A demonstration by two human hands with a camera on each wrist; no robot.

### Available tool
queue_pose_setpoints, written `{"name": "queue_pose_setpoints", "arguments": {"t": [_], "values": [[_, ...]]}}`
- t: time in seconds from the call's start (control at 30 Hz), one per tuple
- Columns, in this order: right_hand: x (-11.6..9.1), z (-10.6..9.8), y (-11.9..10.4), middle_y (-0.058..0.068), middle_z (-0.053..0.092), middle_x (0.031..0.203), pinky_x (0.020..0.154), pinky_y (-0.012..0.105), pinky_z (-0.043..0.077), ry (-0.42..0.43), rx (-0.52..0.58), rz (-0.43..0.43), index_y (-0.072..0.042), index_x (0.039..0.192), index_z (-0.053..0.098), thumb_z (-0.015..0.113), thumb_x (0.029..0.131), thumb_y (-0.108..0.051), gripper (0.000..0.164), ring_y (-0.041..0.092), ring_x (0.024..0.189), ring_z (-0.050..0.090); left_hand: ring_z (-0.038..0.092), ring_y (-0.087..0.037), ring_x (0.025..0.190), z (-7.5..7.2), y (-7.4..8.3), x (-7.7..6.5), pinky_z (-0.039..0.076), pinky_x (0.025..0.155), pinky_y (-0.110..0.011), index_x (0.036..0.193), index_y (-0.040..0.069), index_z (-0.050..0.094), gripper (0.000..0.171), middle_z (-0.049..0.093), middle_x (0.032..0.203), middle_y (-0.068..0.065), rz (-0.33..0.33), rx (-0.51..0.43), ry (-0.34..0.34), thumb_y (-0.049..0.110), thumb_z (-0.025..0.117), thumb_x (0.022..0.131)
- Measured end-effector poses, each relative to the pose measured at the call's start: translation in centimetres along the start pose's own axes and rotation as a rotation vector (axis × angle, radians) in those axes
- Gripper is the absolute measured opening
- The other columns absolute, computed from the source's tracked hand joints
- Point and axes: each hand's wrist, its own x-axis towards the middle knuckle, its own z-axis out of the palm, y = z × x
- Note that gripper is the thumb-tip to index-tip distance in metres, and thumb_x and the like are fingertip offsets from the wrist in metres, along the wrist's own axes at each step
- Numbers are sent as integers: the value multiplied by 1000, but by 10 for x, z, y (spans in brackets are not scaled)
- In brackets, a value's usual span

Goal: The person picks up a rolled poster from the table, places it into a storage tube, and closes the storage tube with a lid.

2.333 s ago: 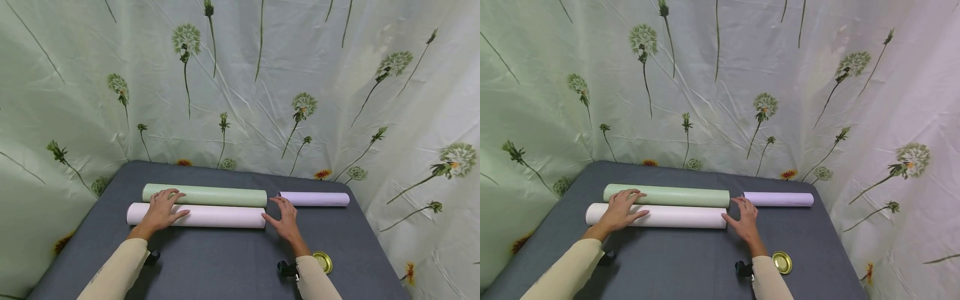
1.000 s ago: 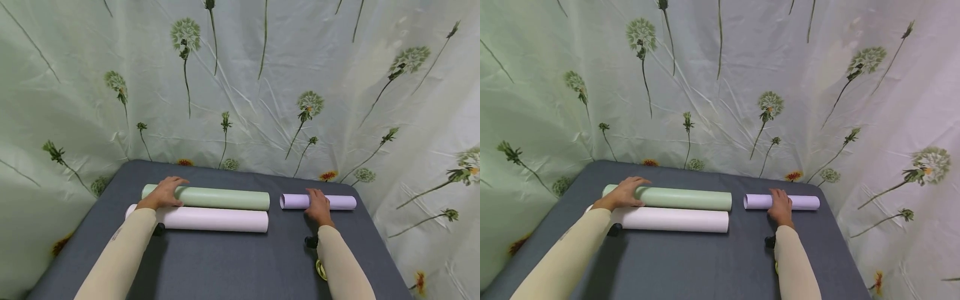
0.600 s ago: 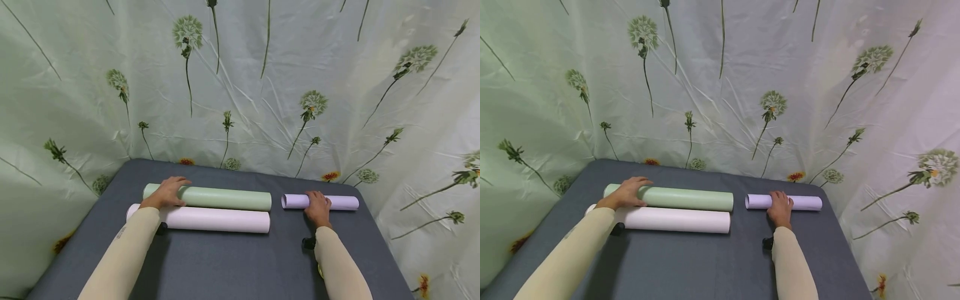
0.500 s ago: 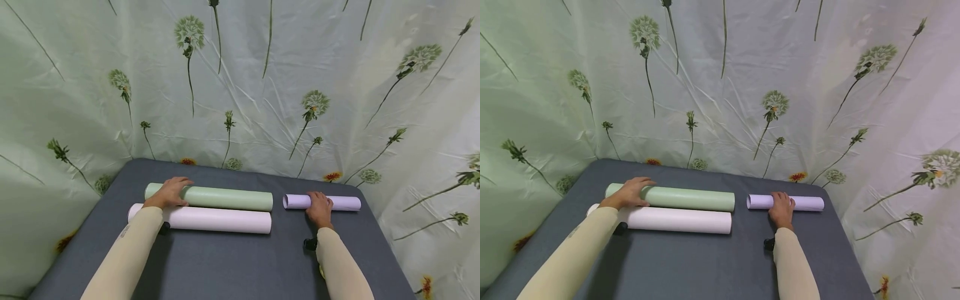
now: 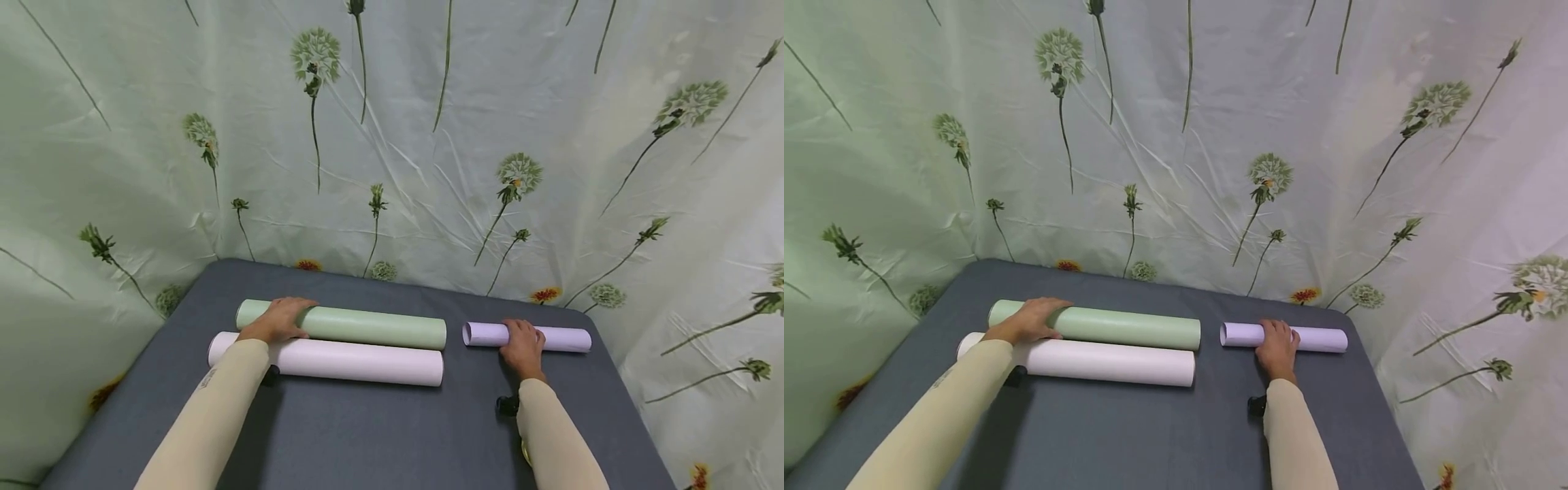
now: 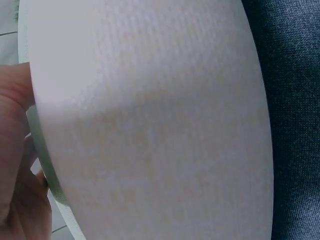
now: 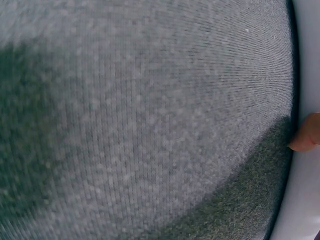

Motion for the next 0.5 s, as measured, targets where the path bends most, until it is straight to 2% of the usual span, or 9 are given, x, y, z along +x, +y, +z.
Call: {"name": "queue_pose_setpoints", "arguments": {"t": [0.27, 0.5], "values": [[-2, -1, 3, 29, 52, 126, 102, 64, 15, 11, 0, -20, 3, 123, 57, 71, 73, 3, 52, 47, 123, 40, 46, -44, 124, 1, 1, 1, 30, 101, -62, 134, 1, 52, 64, 54, 132, -24, 3, 6, 11, 18, 80, 79], [-3, -1, 5, 29, 53, 122, 100, 65, 14, 28, -13, -38, 1, 121, 60, 76, 73, -3, 52, 47, 120, 41, 44, -44, 126, 2, 2, 1, 29, 101, -62, 136, 2, 50, 64, 52, 134, -25, -17, -4, -12, 19, 79, 80]]}}
